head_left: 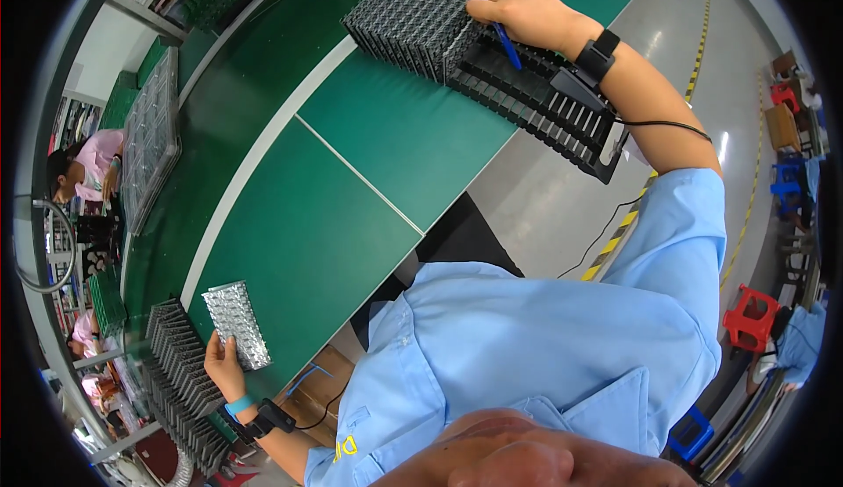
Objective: The person picks up a circuit board from a stack, marks it with a pen, and places it into a rack, repeating the process for several boards.
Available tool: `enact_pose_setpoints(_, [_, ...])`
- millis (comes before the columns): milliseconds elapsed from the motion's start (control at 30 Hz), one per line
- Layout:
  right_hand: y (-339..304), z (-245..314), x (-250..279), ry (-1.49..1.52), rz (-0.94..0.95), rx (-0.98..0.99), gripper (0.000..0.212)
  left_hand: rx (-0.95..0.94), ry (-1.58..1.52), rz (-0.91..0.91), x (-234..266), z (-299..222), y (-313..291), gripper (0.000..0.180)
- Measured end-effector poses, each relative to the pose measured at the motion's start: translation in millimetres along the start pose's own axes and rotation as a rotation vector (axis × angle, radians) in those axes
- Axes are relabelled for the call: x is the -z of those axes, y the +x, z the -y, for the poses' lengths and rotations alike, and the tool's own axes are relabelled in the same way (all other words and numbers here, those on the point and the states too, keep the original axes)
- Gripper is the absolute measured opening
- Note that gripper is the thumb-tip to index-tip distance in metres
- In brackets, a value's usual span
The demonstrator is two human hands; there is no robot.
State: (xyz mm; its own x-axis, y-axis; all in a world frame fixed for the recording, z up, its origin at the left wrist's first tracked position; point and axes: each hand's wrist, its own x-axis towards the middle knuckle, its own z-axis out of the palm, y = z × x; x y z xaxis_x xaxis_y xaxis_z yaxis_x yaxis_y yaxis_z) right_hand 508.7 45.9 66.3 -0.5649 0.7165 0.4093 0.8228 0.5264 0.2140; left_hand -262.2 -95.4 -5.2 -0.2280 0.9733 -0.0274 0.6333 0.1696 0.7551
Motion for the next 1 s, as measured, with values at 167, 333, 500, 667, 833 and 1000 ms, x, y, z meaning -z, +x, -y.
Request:
enact_pose_setpoints(167, [-2.9, -8.6, -17.4, 0.023, -0.097, 0.054, 0.020, 0.047, 0.025, -0.087, 6.5, 9.4, -3.3, 0.040])
enact_pose_setpoints(333, [-0.3, -7.3, -9.6, -0.052, 0.023, 0.017, 0.019, -0.015, -0.021, -0.104, 0.9, 18.2, -2.5, 0.040])
enact_pose_setpoints(500, [6.6, 7.6, 20.5, 0.017, 0.122, -0.023, 0.013, -0.030, 0.020, -0.149, 1.5, 25.0, -6.8, 0.039])
enact_pose_setpoints(667, [2.1, 2.4, 10.9, 0.001, 0.162, -0.045, 0.012, 0.050, -0.086, -0.164, -1.2, 27.1, -11.0, 0.038])
enact_pose_setpoints(833, [-1.2, -8.8, -1.3, -0.033, 0.082, 0.034, 0.022, 0.051, -0.087, -0.173, -3.6, 28.8, -12.5, 0.038])
enact_pose_setpoints(1000, [12.6, 11.4, 14.4, 0.026, 0.163, -0.061, 0.014, 0.024, -0.086, -0.192, -2.2, 31.2, -7.8, 0.038])
